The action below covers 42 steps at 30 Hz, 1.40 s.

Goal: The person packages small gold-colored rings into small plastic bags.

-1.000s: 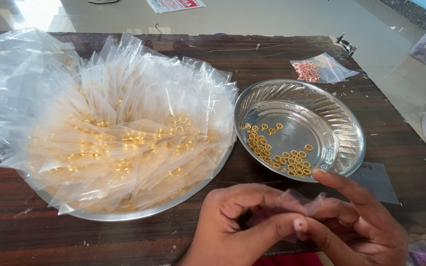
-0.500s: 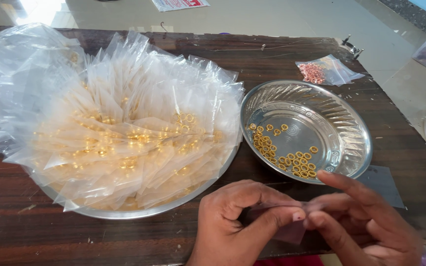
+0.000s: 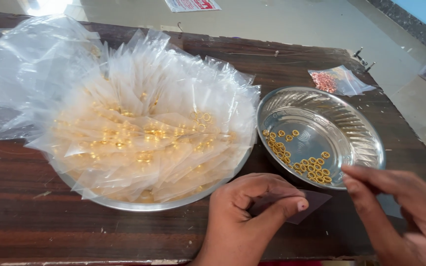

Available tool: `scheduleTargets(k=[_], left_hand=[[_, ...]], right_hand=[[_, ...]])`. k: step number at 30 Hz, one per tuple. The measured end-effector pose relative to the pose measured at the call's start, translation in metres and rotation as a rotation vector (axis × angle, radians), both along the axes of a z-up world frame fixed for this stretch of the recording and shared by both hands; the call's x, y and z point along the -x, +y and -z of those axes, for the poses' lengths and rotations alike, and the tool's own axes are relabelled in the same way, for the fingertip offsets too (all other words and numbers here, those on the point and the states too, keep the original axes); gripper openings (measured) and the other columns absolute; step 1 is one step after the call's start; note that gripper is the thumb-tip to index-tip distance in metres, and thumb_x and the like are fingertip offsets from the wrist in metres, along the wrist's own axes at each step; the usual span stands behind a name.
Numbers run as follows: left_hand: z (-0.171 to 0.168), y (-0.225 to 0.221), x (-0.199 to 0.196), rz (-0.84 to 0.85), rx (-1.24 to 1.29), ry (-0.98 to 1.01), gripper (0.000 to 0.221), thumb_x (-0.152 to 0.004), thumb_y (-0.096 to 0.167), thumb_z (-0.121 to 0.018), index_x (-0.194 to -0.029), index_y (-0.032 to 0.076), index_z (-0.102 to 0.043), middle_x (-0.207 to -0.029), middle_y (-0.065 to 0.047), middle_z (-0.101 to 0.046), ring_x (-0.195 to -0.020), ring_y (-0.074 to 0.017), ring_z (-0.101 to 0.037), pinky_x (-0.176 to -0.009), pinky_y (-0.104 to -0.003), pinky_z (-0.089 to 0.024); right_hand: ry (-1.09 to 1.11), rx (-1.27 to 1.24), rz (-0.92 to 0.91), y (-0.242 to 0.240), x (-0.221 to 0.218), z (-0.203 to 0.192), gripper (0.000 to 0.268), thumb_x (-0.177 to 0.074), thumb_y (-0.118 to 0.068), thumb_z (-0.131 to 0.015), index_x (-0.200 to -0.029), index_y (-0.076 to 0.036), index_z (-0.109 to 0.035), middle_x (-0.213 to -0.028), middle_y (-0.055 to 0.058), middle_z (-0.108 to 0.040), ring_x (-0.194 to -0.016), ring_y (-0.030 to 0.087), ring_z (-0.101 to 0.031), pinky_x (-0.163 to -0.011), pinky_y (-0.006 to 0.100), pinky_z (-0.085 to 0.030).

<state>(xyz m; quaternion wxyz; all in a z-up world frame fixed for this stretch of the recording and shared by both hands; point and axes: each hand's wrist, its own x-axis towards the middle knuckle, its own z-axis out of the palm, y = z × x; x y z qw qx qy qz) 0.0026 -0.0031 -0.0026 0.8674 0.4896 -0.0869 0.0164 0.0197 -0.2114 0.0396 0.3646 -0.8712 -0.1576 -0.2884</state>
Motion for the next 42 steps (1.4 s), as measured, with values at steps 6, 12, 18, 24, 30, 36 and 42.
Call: scheduleTargets(k=[6, 12, 18, 24, 30, 36, 42], left_hand=[[-0.001, 0.003, 0.000, 0.084, 0.042, 0.017, 0.008, -0.090, -0.004, -0.074, -0.098, -0.004, -0.075, -0.091, -0.004, -0.074, -0.085, -0.0073, -0.069, -0.077, -0.021, -0.056], [0.004, 0.003, -0.002, 0.008, -0.101, -0.071, 0.010, -0.087, -0.001, -0.077, -0.096, -0.001, -0.077, -0.101, -0.002, -0.074, -0.093, -0.0075, -0.069, -0.081, -0.022, -0.056], [0.007, 0.001, -0.007, -0.129, -0.302, -0.278, 0.009, -0.087, 0.005, -0.080, -0.096, 0.004, -0.079, -0.097, -0.007, -0.077, -0.114, -0.0147, -0.072, -0.098, -0.030, -0.057], [0.005, 0.001, -0.009, -0.126, -0.306, -0.219, 0.009, -0.085, 0.006, -0.081, -0.094, 0.006, -0.080, -0.094, -0.004, -0.079, -0.111, -0.0147, -0.074, -0.099, -0.030, -0.058], [0.008, 0.004, -0.009, -0.089, -0.231, -0.181, 0.011, -0.085, 0.005, -0.081, -0.096, 0.006, -0.079, -0.100, -0.007, -0.078, -0.110, -0.0147, -0.074, -0.100, -0.029, -0.058], [0.010, 0.001, -0.013, -0.065, -0.281, -0.157, 0.015, -0.081, 0.007, -0.085, -0.094, 0.007, -0.080, -0.103, -0.007, -0.079, -0.106, -0.0129, -0.076, -0.098, -0.027, -0.057], [0.008, 0.002, -0.013, -0.055, -0.250, -0.153, 0.015, -0.081, 0.005, -0.085, -0.095, 0.006, -0.080, -0.104, -0.008, -0.079, -0.109, -0.0132, -0.075, -0.100, -0.028, -0.057]], right_hand=[[0.183, 0.350, -0.047, 0.004, -0.056, -0.038, 0.039, -0.089, -0.021, -0.072, -0.125, -0.009, -0.076, -0.111, 0.011, -0.077, -0.090, 0.019, -0.072, -0.078, 0.033, -0.058], [0.867, 0.681, -0.100, 0.037, -0.089, -0.066, 0.052, -0.091, -0.047, -0.067, -0.140, -0.027, -0.064, -0.115, -0.001, -0.074, -0.094, 0.019, -0.076, -0.080, 0.036, -0.061], [0.839, 0.801, -0.117, 0.049, -0.108, -0.044, 0.049, -0.097, -0.044, -0.058, -0.140, -0.022, -0.054, -0.116, 0.008, -0.073, -0.103, 0.024, -0.068, -0.088, 0.040, -0.056], [0.812, 0.712, -0.331, 0.084, -0.101, -0.065, 0.041, -0.095, -0.037, -0.060, -0.130, -0.016, -0.059, -0.098, 0.008, -0.068, -0.090, 0.024, -0.067, -0.078, 0.041, -0.055], [0.861, 0.657, -0.346, 0.084, -0.111, -0.055, 0.029, -0.097, -0.033, -0.060, -0.117, -0.013, -0.064, -0.087, 0.007, -0.066, -0.079, 0.021, -0.064, -0.070, 0.039, -0.054], [1.044, 0.253, -0.576, 0.051, -0.133, -0.027, 0.022, -0.104, -0.029, -0.057, -0.112, -0.010, -0.066, -0.084, 0.001, -0.057, -0.075, 0.011, -0.055, -0.065, 0.031, -0.053], [1.177, 0.056, -0.573, 0.042, -0.136, -0.021, 0.017, -0.097, -0.017, -0.064, -0.107, -0.002, -0.064, -0.080, 0.001, -0.059, -0.069, 0.010, -0.051, -0.058, 0.029, -0.042]])
